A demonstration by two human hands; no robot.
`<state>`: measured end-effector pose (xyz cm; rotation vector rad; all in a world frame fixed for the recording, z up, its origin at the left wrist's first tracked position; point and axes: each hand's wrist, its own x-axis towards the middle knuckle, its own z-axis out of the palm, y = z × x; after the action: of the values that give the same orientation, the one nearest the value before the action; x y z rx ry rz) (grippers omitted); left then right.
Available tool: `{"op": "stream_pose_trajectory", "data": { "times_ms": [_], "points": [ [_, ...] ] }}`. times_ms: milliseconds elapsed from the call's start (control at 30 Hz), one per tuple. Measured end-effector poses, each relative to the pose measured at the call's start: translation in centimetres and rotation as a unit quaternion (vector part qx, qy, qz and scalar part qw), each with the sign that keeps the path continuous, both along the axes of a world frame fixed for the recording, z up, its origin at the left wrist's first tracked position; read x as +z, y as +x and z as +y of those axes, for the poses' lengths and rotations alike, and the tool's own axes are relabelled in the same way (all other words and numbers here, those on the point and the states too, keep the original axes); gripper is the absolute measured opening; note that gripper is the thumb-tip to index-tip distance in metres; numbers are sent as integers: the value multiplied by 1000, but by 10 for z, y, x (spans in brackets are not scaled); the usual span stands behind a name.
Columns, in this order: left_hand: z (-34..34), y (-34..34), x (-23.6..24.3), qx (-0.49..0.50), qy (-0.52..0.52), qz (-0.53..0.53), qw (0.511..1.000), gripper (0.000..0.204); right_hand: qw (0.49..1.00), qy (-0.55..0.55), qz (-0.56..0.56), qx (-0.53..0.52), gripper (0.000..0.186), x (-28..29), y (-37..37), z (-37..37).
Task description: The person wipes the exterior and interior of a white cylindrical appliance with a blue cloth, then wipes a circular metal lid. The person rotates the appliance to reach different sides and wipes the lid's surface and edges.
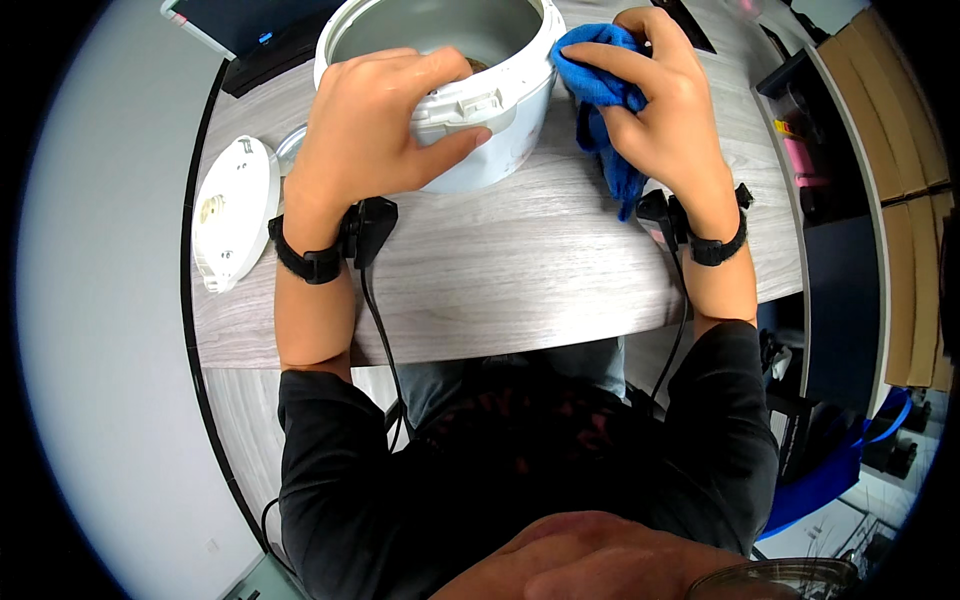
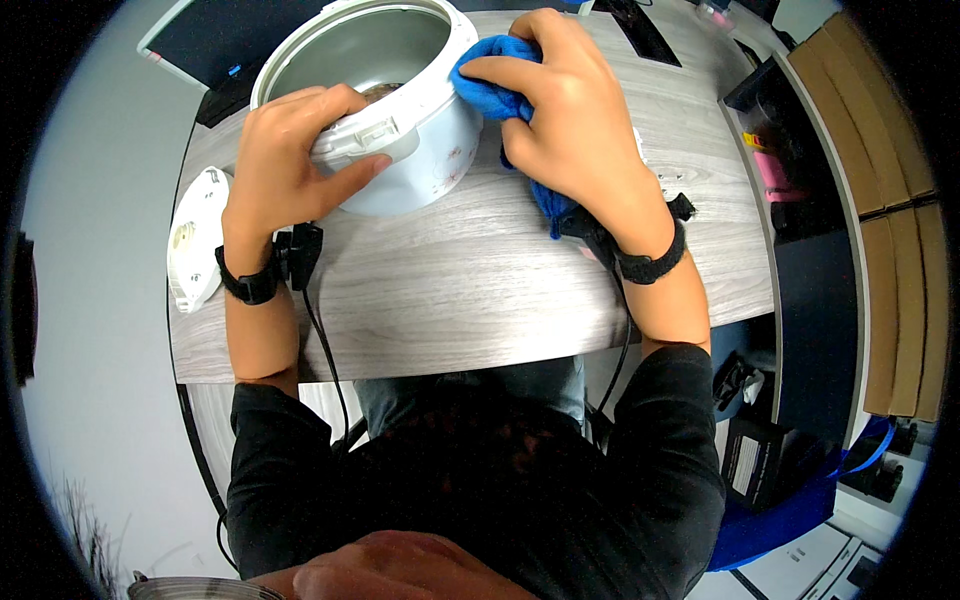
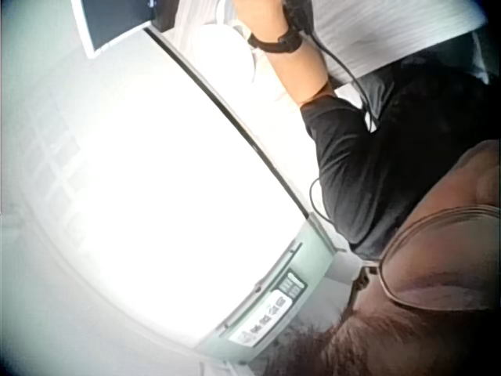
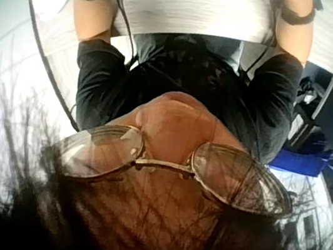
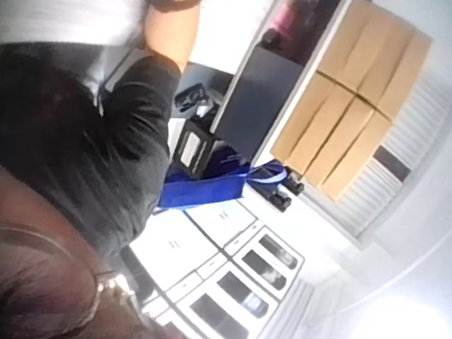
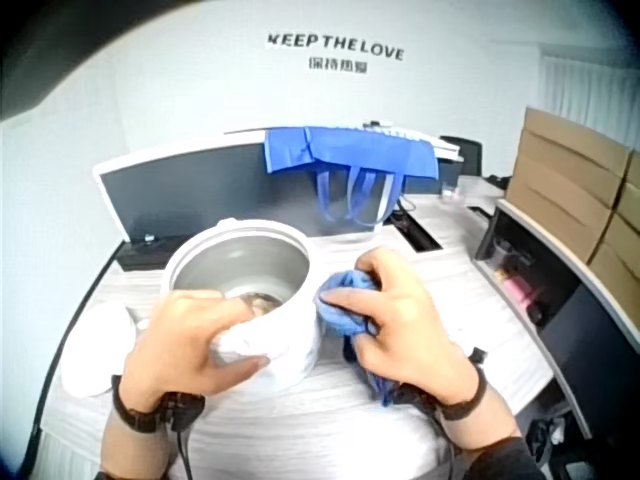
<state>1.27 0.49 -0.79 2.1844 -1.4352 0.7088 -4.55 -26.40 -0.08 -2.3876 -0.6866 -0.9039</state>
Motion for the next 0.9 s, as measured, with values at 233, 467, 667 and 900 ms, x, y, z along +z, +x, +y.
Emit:
{"op": "stream_pose_trajectory", "data": {
  "times_ms": [233, 467, 667, 900],
  "points": [
    [-10, -12, 0, 40, -10, -17, 999, 38, 996, -44, -68, 38, 52, -14, -13, 24],
    [-14, -9, -6, 67, 2, -27, 997, 35, 995, -55, -80, 19, 49, -16, -6, 16],
    [-9, -5, -3, 36, 11, -7, 999, 29, 991, -45, -124, -20, 50, -24, 15, -3],
    [-7, -5, 0, 17, 10, 4, 1000, 28, 999, 19, -15, -29, 44, -10, 18, -6]
  ]
}}
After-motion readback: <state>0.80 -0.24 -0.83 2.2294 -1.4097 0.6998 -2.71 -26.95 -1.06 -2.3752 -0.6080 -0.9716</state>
